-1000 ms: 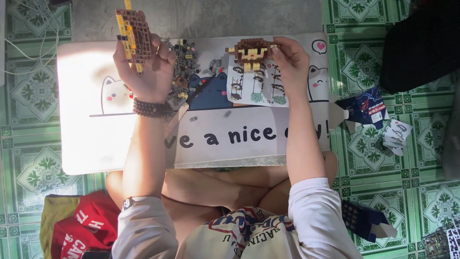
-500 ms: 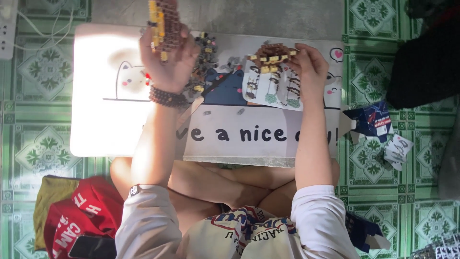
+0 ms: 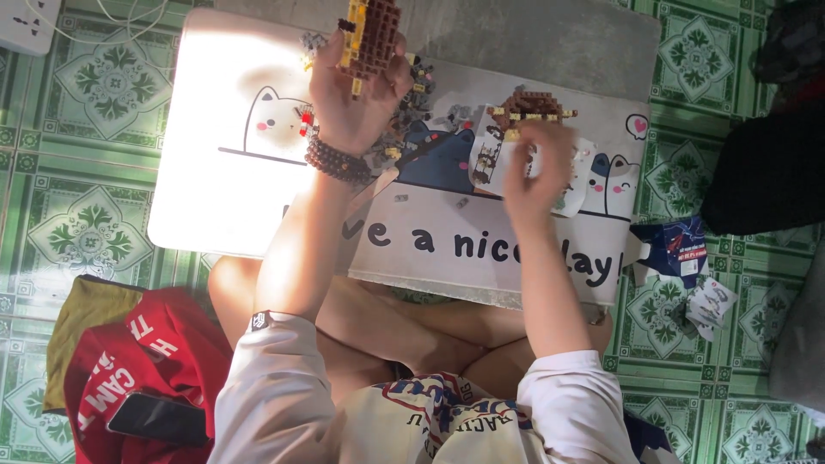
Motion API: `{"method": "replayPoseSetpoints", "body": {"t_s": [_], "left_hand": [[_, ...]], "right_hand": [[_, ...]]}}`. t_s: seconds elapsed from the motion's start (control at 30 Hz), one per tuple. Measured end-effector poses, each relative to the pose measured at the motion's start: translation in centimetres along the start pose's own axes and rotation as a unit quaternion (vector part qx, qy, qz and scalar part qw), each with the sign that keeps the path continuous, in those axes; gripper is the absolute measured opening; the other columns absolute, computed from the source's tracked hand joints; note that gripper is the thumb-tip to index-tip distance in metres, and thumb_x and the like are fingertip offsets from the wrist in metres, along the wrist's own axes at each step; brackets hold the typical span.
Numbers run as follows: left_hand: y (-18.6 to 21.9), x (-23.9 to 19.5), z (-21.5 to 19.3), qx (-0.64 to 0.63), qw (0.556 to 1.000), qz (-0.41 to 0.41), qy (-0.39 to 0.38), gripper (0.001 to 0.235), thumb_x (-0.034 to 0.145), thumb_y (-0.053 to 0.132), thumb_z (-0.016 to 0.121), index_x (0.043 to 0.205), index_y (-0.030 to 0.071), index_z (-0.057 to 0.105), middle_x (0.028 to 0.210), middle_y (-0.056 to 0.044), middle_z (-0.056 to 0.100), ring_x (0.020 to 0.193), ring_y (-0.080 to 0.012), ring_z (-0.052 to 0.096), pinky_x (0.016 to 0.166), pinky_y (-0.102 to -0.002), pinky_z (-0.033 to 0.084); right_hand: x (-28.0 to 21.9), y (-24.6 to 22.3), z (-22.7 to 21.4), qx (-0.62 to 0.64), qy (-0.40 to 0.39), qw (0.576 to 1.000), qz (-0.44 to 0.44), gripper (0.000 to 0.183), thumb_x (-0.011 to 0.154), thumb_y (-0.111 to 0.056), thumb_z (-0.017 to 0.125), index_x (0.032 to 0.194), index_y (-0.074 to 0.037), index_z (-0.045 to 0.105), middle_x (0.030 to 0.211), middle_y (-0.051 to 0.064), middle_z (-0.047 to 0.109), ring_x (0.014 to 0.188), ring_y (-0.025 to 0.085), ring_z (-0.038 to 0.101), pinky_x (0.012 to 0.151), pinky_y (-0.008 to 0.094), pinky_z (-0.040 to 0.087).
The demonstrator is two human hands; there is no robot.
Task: The person assembles a small micro Lego figure by hand, picking individual bricks from a pile and attaching them to the growing model. They frequently rotate the piece and consult a printed instruction sheet to guide placement.
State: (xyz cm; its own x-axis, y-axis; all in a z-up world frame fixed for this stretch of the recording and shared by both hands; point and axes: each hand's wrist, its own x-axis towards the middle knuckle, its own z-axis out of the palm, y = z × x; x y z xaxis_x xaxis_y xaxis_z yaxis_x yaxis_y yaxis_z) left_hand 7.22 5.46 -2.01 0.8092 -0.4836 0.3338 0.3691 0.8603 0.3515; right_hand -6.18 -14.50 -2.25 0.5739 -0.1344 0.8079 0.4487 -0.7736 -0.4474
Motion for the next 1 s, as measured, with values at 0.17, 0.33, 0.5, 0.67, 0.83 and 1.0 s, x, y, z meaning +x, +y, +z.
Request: {"method": "replayPoseSetpoints", "body": {"t_s": [0.17, 0.33, 0.5, 0.67, 0.83, 1.0], "left_hand": [[-0.3, 0.1, -0.7, 0.011, 0.999, 0.002, -0.031, 0.046, 0.091, 0.036, 0.054, 0.12, 0.001, 0.046, 0.105, -0.015, 0.057, 0.088, -0.0197, 0.058, 0.077, -0.027, 0.051], [-0.7, 0.0, -0.4, 0.08, 0.995, -0.006, -0.051, 0.048, 0.092, 0.038, 0.057, 0.123, 0.003, 0.048, 0.107, -0.012, 0.057, 0.083, -0.0199, 0.055, 0.078, -0.029, 0.047], [-0.7, -0.7, 3.6, 0.286, 0.957, 0.012, 0.036, 0.049, 0.089, 0.013, 0.055, 0.135, 0.004, 0.042, 0.092, -0.004, 0.051, 0.079, -0.0135, 0.047, 0.07, -0.025, 0.044], [-0.7, -0.8, 3.7, 0.366, 0.929, 0.025, 0.048, 0.045, 0.089, 0.019, 0.061, 0.13, 0.009, 0.045, 0.093, -0.005, 0.057, 0.087, -0.0199, 0.065, 0.078, -0.03, 0.055], [-1.4, -0.8, 3.6, 0.34, 0.939, 0.03, 0.053, 0.048, 0.089, 0.015, 0.063, 0.132, 0.008, 0.042, 0.106, -0.007, 0.06, 0.094, -0.0204, 0.068, 0.086, -0.032, 0.057], [-1.5, -0.9, 2.3, 0.348, 0.933, 0.081, -0.045, 0.057, 0.097, 0.007, 0.064, 0.144, 0.015, 0.032, 0.135, -0.007, 0.046, 0.122, -0.0225, 0.053, 0.104, -0.037, 0.051]], "right_hand": [[0.2, -5.0, 4.2, 0.037, -0.216, 0.97, -0.104, 0.015, 0.093, -0.001, 0.048, 0.097, 0.0, 0.062, 0.097, 0.011, 0.064, 0.089, 0.025, 0.06, 0.083, 0.037, 0.046], [-0.6, -4.8, 7.1, -0.103, -0.365, 0.918, -0.112, 0.027, 0.091, -0.018, 0.06, 0.115, -0.006, 0.058, 0.108, 0.003, 0.056, 0.096, 0.024, 0.048, 0.08, 0.037, 0.041], [-0.8, -3.8, 7.7, -0.003, -0.328, 0.937, -0.116, 0.009, 0.087, 0.0, 0.064, 0.096, -0.003, 0.063, 0.092, 0.005, 0.054, 0.083, 0.024, 0.045, 0.081, 0.036, 0.042], [-0.7, -4.1, 7.0, 0.051, -0.328, 0.941, -0.061, 0.008, 0.089, 0.0, 0.06, 0.097, -0.003, 0.062, 0.096, 0.006, 0.059, 0.089, 0.024, 0.056, 0.089, 0.042, 0.042], [0.1, -4.8, 5.7, 0.072, -0.238, 0.968, -0.021, 0.008, 0.092, -0.008, 0.059, 0.093, -0.005, 0.066, 0.097, 0.007, 0.066, 0.089, 0.025, 0.057, 0.081, 0.037, 0.047], [1.2, -4.7, 4.1, 0.143, -0.133, 0.97, 0.144, 0.008, 0.093, -0.007, 0.058, 0.097, -0.005, 0.064, 0.088, 0.008, 0.061, 0.074, 0.016, 0.057, 0.072, 0.028, 0.048]]}}
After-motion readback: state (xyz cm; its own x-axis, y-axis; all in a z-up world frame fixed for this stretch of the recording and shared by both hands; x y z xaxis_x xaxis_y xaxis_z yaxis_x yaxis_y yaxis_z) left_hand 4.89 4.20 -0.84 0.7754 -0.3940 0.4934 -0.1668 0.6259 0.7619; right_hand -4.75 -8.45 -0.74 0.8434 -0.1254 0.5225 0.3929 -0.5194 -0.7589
